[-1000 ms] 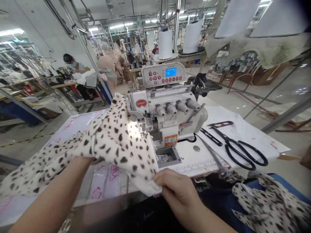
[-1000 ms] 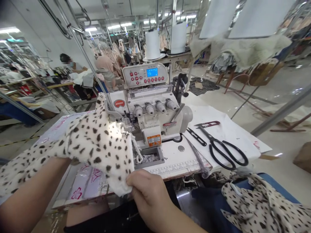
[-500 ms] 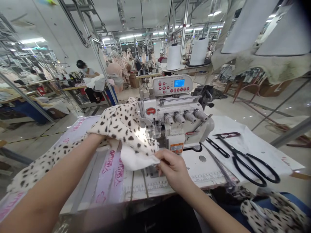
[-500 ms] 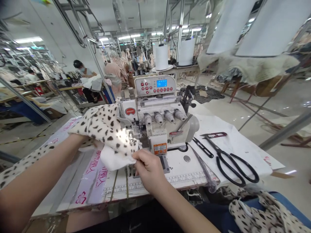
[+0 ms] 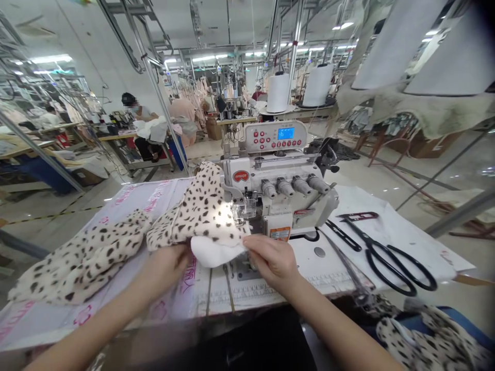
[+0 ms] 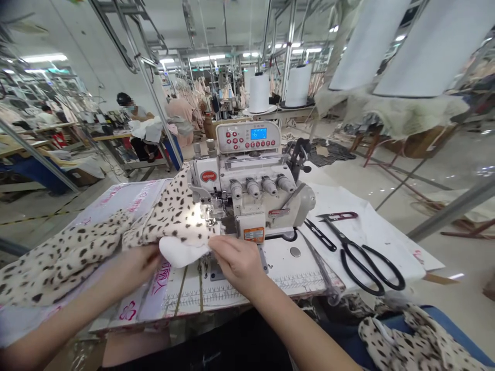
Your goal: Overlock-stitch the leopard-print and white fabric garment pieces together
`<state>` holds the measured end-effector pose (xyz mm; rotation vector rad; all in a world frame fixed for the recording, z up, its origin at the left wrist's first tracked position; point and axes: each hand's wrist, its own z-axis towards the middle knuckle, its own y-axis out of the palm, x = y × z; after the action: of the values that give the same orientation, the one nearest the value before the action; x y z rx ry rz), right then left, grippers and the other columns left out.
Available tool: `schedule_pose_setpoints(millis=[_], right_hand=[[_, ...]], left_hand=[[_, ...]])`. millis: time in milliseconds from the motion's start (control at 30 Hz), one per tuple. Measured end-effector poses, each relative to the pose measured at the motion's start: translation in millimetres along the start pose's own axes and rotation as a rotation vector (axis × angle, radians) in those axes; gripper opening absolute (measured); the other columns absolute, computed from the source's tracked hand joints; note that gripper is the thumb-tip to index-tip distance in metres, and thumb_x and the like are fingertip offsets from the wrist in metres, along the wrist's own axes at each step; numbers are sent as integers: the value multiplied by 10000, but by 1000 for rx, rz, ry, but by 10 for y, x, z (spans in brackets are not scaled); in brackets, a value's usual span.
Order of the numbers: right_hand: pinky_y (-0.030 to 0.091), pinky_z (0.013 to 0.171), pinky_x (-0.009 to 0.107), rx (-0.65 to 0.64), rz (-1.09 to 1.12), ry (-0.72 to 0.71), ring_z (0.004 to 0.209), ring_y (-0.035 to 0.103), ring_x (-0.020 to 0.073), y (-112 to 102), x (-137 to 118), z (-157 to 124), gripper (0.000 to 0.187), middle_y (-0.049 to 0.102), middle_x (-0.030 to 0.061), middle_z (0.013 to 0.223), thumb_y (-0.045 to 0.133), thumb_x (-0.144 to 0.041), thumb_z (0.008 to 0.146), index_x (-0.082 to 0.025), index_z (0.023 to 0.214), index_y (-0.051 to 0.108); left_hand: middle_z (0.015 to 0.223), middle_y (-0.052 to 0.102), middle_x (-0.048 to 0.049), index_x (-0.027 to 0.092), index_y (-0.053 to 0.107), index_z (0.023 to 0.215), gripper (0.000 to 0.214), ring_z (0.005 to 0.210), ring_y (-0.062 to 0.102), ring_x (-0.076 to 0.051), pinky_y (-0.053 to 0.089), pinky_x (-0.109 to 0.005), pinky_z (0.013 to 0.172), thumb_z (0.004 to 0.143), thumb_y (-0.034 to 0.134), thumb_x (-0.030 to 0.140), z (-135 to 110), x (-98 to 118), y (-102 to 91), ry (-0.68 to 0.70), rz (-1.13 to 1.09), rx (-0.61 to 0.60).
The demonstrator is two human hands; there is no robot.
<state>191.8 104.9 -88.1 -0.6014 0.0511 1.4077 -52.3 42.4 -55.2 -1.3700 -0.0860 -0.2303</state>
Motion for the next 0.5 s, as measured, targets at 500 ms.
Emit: schedule_pose_setpoints(millis=[500], right_hand=[[503,701,223,-133,8,93,845,610,137,-51,-80,-28,166,643,58,904,442,-101,849,-185,863,584]], left_hand=[[1149,542,-139,90,476,1150,389,1090,491,-219,462,-405,912,795,344,0,195,537,154,592,156,366]])
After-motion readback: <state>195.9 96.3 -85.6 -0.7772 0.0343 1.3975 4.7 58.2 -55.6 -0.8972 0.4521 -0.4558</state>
